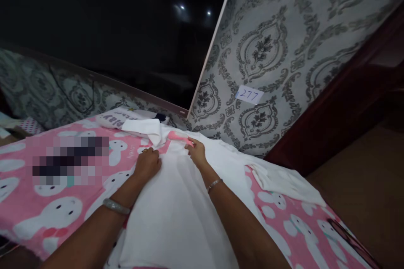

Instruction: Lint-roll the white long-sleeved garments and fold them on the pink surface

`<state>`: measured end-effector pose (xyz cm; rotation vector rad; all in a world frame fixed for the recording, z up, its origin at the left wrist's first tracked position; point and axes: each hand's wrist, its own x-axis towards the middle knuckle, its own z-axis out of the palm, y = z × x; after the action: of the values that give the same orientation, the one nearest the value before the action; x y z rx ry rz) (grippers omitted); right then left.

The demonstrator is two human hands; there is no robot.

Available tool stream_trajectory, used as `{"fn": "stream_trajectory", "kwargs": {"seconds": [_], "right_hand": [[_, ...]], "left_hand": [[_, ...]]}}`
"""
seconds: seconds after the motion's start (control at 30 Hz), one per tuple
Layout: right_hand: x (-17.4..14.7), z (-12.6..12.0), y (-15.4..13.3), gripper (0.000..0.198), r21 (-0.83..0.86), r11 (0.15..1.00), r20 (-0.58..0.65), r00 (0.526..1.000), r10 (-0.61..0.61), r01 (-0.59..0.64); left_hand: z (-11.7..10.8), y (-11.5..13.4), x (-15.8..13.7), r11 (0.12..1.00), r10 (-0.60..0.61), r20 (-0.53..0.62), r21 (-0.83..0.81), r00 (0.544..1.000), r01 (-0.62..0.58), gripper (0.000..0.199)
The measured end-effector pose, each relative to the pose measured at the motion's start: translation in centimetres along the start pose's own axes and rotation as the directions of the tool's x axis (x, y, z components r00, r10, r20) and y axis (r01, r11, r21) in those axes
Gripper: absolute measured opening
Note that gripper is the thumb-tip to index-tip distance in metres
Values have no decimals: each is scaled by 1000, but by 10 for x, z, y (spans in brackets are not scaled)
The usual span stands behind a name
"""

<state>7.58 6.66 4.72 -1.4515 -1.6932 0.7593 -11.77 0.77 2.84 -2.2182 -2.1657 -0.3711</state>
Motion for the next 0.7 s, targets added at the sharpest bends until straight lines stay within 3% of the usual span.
{"fn": "stream_trajectory", "kwargs": {"seconds": [0.07, 0.17, 0.27, 0.33, 0.43, 0.53, 0.7], "right_hand": [[-26, -30, 14, 58, 200, 976, -61, 993, 102, -88], [-79, -88, 40, 67, 484, 863, -113, 968, 223, -142], [-130, -140, 68, 74, 556, 820, -211, 930, 301, -140], [-155, -162, 87, 76, 592, 797, -279, 896, 346, -123], [-176, -173, 114, 74, 654, 755, -389, 833, 393, -50], [-181, -169, 133, 74, 701, 713, -479, 760, 439, 30], [-180, -165, 140, 74, 703, 710, -523, 711, 470, 48]], "left_hand": [[-1, 0, 2, 1000, 21, 1, 3, 1000, -21, 33], [-1, 2, 4, 997, 79, -10, -6, 997, -79, 35], [0, 12, 1, 981, 190, -40, -22, 981, -191, 35], [1, 24, -3, 957, 288, -23, -27, 957, -289, 36], [3, 50, -2, 897, 442, 55, -6, 896, -442, 38], [5, 84, 13, 814, 574, 96, 40, 813, -579, 38], [20, 140, 56, 728, 675, 125, 53, 728, -684, 34]]}}
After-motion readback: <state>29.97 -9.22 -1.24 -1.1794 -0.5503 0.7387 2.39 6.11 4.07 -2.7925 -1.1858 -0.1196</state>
